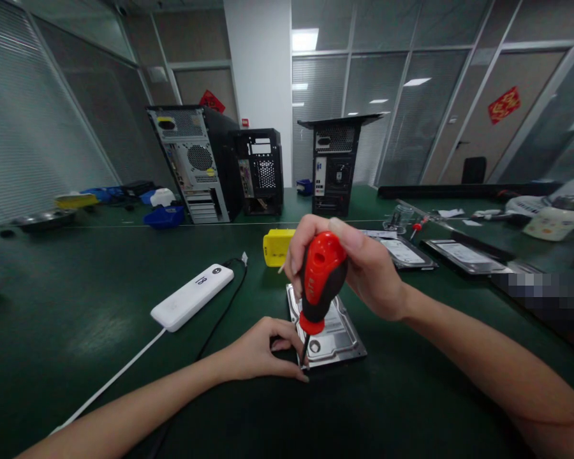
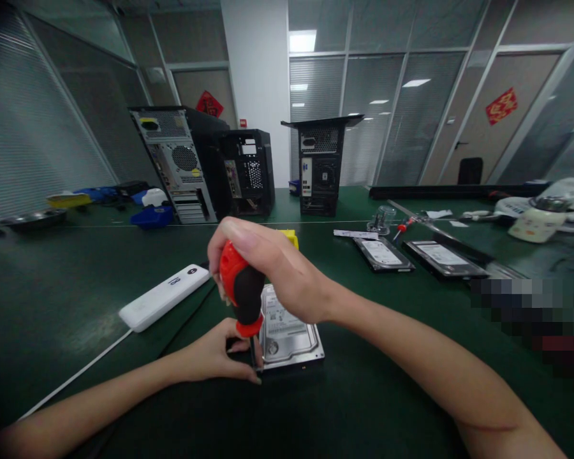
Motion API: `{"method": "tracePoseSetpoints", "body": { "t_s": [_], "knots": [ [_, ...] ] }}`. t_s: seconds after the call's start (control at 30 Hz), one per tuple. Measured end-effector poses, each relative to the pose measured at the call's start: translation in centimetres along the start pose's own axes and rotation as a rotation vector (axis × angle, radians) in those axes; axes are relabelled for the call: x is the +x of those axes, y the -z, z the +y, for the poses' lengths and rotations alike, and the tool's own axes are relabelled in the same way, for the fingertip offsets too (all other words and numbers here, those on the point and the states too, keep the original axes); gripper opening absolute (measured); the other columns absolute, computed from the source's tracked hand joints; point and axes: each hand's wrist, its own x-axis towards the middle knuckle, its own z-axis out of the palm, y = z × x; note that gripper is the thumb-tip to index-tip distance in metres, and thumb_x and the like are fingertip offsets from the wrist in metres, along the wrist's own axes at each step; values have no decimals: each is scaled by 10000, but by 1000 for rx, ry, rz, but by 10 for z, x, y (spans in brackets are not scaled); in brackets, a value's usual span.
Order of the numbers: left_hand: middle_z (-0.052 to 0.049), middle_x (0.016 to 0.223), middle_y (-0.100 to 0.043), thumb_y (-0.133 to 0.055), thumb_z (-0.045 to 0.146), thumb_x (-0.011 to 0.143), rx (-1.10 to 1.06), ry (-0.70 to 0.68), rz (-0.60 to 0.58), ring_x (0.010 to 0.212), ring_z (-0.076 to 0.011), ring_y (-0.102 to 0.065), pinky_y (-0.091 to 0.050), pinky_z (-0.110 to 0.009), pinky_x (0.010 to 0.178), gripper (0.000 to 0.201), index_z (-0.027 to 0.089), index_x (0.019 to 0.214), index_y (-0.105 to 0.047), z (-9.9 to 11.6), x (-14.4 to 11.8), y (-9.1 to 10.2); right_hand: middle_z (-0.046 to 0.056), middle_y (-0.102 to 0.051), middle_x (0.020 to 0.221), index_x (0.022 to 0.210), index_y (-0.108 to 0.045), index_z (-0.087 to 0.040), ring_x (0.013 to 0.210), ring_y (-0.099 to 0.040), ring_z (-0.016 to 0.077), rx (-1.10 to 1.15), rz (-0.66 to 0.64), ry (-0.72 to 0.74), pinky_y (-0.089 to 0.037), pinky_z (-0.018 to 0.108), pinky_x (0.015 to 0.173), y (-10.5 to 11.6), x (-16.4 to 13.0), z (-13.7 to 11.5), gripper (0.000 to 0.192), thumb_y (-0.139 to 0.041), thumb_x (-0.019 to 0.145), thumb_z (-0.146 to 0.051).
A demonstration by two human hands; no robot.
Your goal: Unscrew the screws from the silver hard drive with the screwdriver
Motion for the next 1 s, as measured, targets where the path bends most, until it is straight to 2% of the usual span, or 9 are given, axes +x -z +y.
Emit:
{"method": "tracePoseSetpoints", "body": {
  "t_s": [0.2, 0.3, 0.53, 0.7, 0.8, 1.0],
  "knots": [
    [14, 737, -604, -834, 213, 658, -36, -8, 22, 645, -98, -420, -287, -216, 575, 164, 129, 764, -741, 0, -1, -2, 32, -534, 888, 1012, -532, -108, 776, -548, 51, -66, -23, 17, -474, 166, 731, 1, 1, -3, 343, -325, 1032, -381],
    [2, 769, -630, -833, 232, 669, -31, -16, 16, 650, -101, -423, -287, -215, 569, 168, 132, 765, -739, 0, 0, -2, 35, -553, 899, 974, -557, -104, 815, -558, 53, -135, -13, 40, -471, 164, 762, 5, 4, -4, 302, -390, 1017, -352],
    [23, 736, -585, -839, 229, 662, 43, -38, 45, 645, -98, -404, -289, -213, 578, 172, 132, 742, -722, 0, 0, -1, 22, -557, 821, 840, -551, -114, 780, -568, 89, -301, -8, 79, -487, 213, 702, 17, 5, -10, 221, -593, 912, -318],
    [25, 712, -553, -821, 256, 685, 93, -62, 30, 647, -102, -396, -307, -206, 577, 179, 131, 744, -707, -1, 0, -1, 25, -575, 868, 882, -530, -120, 791, -608, 76, -239, -72, 21, -543, 209, 744, 16, 3, -18, 163, -481, 968, -250],
    [29, 698, -536, -799, 232, 690, 142, -80, 42, 645, -100, -400, -318, -202, 586, 152, 132, 735, -694, 0, 0, -1, 26, -559, 913, 941, -538, -118, 791, -609, 60, -200, -102, 6, -549, 184, 742, 16, 4, -20, 177, -479, 972, -281],
    [43, 667, -486, -773, 197, 678, 226, -66, 55, 625, -94, -415, -332, -195, 585, 133, 136, 724, -665, -1, -1, -1, 14, -542, 860, 930, -517, -115, 778, -579, 53, -146, -104, 7, -534, 175, 736, 18, 5, -14, 147, -458, 982, -240]
  ]
}}
